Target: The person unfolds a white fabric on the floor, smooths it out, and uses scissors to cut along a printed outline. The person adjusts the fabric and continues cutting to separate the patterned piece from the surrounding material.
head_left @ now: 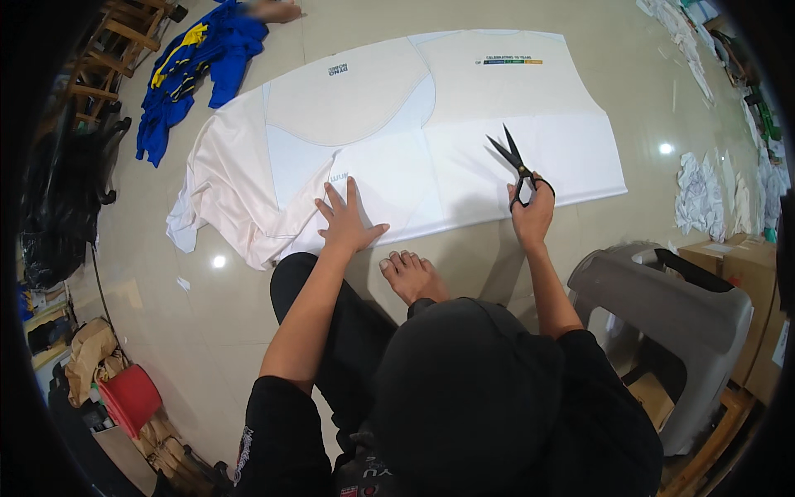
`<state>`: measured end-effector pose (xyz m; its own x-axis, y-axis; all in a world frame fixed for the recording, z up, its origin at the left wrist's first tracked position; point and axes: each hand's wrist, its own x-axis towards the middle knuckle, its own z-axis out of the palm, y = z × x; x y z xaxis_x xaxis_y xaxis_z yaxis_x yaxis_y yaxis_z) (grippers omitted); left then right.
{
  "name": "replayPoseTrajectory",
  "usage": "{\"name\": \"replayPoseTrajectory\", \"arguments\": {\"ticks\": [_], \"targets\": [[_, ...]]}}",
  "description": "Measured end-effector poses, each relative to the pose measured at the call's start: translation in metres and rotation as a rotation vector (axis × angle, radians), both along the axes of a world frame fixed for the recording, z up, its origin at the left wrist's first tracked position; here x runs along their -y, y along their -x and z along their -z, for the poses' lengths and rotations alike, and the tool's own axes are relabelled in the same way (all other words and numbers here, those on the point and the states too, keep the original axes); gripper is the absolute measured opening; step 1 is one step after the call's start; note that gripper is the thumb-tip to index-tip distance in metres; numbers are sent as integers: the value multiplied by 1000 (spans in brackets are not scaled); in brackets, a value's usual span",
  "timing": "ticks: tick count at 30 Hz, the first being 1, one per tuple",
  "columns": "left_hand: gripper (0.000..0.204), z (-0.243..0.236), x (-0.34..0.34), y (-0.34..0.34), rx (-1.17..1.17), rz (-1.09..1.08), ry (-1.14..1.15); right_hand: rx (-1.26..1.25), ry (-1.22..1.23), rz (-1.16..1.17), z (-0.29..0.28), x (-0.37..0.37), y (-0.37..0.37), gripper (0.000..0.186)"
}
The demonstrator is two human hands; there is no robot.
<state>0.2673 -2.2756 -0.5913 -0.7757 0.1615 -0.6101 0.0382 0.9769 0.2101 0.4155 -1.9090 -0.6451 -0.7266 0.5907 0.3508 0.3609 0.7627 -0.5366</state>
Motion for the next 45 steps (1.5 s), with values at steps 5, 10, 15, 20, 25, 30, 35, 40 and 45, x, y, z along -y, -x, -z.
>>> {"name": "replayPoseTrajectory", "arguments": {"ticks": [5,10,15,20,25,30,35,40,45], "targets": [[147,6,1,-6,3,-16,-9,8,-2,3,-1,1,0,58],[149,7,1,-7,-10,-10,-18,15,7,16,-1,1,-1,58],[145,7,-1,-10,8,-52,-33,-4,-16,11,2,-2,-1,60],[145,6,1,-10,17,-39,-9,-14,-5,5,1,0,2,62],[146,3,-1,-9,22,-31,-18,-35,7,10,2,0,2,62],[141,-4,-17,-12,-104,56,-77,-78,71,66,-7,5,-9,58],[132,5,-34,-11,-196,160,-108,269,638,-59,-49,53,-68,33],[127,1,-44,4,-112,104,-47,422,1393,-65,-75,105,-138,32],[124,-1,-36,5,-85,86,-61,588,1474,-20,-63,123,-179,37]]}}
